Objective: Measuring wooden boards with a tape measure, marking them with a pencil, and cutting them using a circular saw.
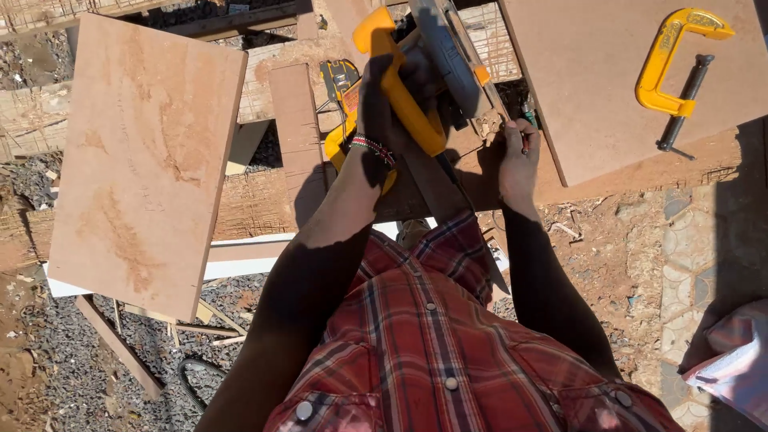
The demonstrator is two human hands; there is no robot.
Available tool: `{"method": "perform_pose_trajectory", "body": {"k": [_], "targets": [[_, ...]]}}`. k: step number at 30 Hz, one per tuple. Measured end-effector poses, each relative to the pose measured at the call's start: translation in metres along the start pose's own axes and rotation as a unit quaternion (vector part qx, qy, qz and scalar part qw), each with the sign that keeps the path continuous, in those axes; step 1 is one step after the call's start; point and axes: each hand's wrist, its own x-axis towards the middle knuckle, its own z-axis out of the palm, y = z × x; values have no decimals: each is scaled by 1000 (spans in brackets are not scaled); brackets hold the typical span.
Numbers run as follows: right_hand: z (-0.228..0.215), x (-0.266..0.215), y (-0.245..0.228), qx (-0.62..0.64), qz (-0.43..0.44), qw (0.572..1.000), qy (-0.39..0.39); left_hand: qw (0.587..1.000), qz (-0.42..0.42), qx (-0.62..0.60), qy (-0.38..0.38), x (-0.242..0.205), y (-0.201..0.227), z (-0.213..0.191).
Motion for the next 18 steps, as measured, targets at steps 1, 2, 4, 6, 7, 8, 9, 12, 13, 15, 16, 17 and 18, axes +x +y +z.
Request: {"method": "perform_pose_trajectory", "body": {"k": [1, 2, 4, 6, 7, 8, 9, 12, 13, 15, 16, 17, 18], "targets": [[12, 23, -4, 16, 74, 997, 9, 999, 11, -44, -23, 20, -5, 0], [17, 18, -31, 12, 69, 998, 1, 998, 18, -52, -21, 15, -8, 5], [30, 6, -84, 148, 207, 967, 9, 997, 71, 17, 10, 8, -12, 15], [12, 0, -100, 227, 217, 949, 38, 998, 51, -32, -3, -4, -23, 8], [6, 2, -109, 308, 227, 921, 76, 997, 23, -74, -24, -5, -27, 7], [-5, 5, -113, 301, 233, 922, 71, 996, 25, -79, -15, -13, -26, 3], [-17, 8, -116, 329, 169, 926, 76, 989, -18, -124, -85, -21, -27, -2], [-68, -35, -144, 353, 112, 926, 73, 962, -86, -196, -170, -85, -44, 1], [-72, -48, -161, 372, 112, 920, 55, 953, -96, -207, -199, -100, -38, 9], [-85, -58, -165, 361, 80, 928, 42, 939, -79, -201, -268, -118, -26, 9], [-92, -68, -163, 352, 56, 933, 39, 923, -69, -187, -330, -133, -23, 3], [-91, -85, -171, 346, 65, 936, 26, 926, -58, -192, -319, -155, -14, -1], [-86, -95, -181, 336, 31, 941, 16, 927, -34, -176, -330, -171, -2, -2]]}}
